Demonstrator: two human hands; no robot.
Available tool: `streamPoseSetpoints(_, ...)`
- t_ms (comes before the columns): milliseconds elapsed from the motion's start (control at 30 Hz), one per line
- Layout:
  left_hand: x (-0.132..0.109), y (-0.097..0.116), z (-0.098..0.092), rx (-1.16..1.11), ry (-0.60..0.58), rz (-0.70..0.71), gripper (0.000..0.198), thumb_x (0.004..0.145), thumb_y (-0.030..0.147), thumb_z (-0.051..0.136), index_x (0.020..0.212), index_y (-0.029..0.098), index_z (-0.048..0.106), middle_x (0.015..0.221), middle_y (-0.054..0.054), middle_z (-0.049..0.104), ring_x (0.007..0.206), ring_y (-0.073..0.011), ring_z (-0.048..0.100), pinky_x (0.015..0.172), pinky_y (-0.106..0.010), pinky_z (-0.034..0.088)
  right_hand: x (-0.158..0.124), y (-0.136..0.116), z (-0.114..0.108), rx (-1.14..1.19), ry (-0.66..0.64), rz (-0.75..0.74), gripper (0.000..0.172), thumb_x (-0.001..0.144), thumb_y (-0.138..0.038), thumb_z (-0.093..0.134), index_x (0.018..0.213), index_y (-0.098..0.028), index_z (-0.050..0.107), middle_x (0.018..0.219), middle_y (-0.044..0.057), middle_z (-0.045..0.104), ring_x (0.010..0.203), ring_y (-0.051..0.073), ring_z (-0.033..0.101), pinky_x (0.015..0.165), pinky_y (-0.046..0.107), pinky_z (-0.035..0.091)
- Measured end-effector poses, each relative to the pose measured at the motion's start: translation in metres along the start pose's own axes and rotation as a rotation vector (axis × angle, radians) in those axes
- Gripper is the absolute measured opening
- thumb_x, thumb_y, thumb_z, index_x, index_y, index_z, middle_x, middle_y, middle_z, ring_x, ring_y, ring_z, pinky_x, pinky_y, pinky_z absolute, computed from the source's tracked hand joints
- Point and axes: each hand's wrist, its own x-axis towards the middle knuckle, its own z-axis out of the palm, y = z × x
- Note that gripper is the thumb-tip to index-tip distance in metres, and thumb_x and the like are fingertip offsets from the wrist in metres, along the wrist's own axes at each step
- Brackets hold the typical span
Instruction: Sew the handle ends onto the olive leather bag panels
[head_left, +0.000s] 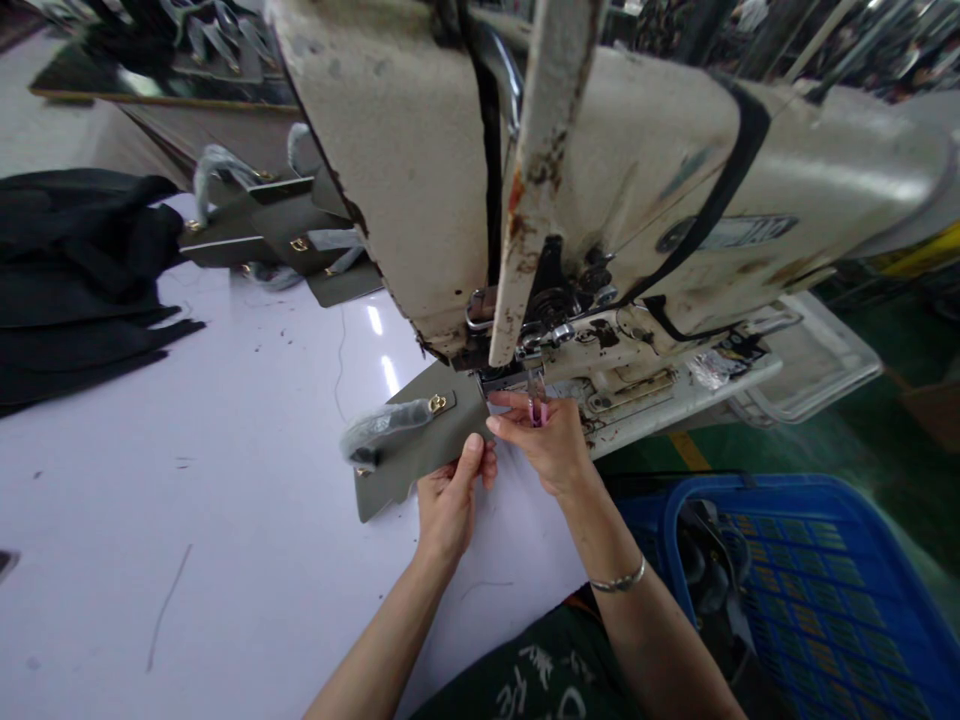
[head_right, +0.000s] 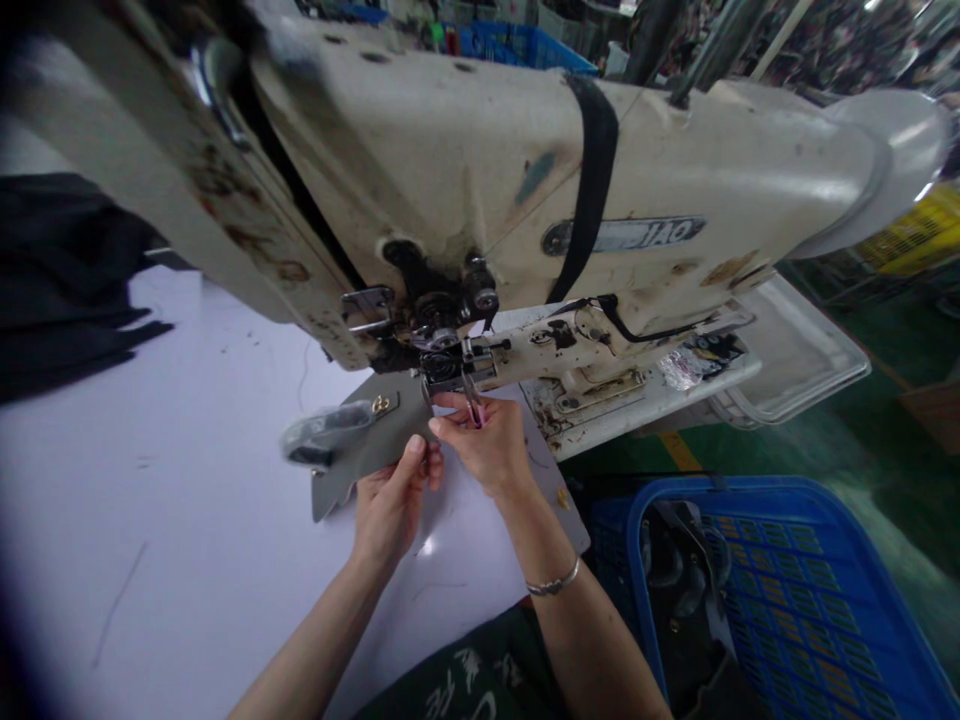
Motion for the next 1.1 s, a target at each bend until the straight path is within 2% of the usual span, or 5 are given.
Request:
streamPoseSetpoints(533, 0.0, 0.001, 0.004, -0.027, 0.119, -0.14, 0.04, 0.064, 0.041, 0.093, 0.073, 0.008, 0.073, 0.069, -0.007, 0.068, 0.056, -0.0106, 0.058, 0.049, -0.021, 0.044, -0.022, 0.013, -0.01, -0.002, -0.047, 0.083, 0.04, 0.078, -0.052, 0.08, 0.064, -0.016, 0.069, 0.061, 0.001, 0.063, 0.058, 0.012, 0.054, 0.057, 0.025, 0.043)
streamPoseSetpoints(733, 0.0, -0.001, 0.007, -0.026, 0.052, -0.085, 0.043, 0.073, 0.049, 0.088, 0.064, 0.011, 0.07, 0.06, -0.003, 0.059, 0.055, -0.0092, 0.05, 0.05, -0.021, 0.042, -0.022, 0.019, 0.004, -0.218, -0.051, -0.113, 0.044, 0.089, -0.048, 0.069, 0.056, -0.02, 0.063, 0.054, 0.001, 0.06, 0.056, 0.015, 0.056, 0.06, 0.027, 0.045)
streamPoseSetpoints(867, -0.022, 0.019, -0.012, 0.26, -0.189, -0.243, 0.053, 0.087, 0.06, 0.069, 0.062, 0.014, 0.07, 0.057, -0.006, 0.059, 0.047, -0.0132, 0.049, 0.041, -0.024, 0.038, -0.021, 0.025, 0.011, -0.221, 0.097, -0.082, 0.039, 0.082, -0.046, 0.074, 0.057, -0.019, 0.064, 0.053, -0.001, 0.054, 0.053, 0.013, 0.046, 0.054, 0.027, 0.037)
streamPoseSetpoints(967, -0.042, 0.04, -0.043, 0.674, -0.103, 0.058, 0.046, 0.093, 0.053, 0.064, 0.064, 0.018, 0.071, 0.061, -0.007, 0.064, 0.053, -0.0186, 0.058, 0.052, -0.03, 0.048, -0.019, 0.028, 0.012, -0.147, 0.12, -0.068, 0.036, 0.078, -0.045, 0.077, 0.057, -0.018, 0.065, 0.054, -0.003, 0.048, 0.055, 0.012, 0.041, 0.055, 0.028, 0.033)
streamPoseSetpoints(1100, -0.029, 0.058, -0.072, 1.105, 0.084, 0.61, 0.026, 0.096, 0.037, 0.06, 0.108, 0.023, 0.079, 0.116, -0.011, 0.075, 0.111, -0.0302, 0.067, 0.104, -0.042, 0.048, -0.017, 0.032, 0.013, -0.039, 0.089, -0.06, 0.034, 0.076, -0.043, 0.078, 0.057, -0.018, 0.065, 0.055, -0.003, 0.044, 0.058, 0.012, 0.037, 0.055, 0.028, 0.03)
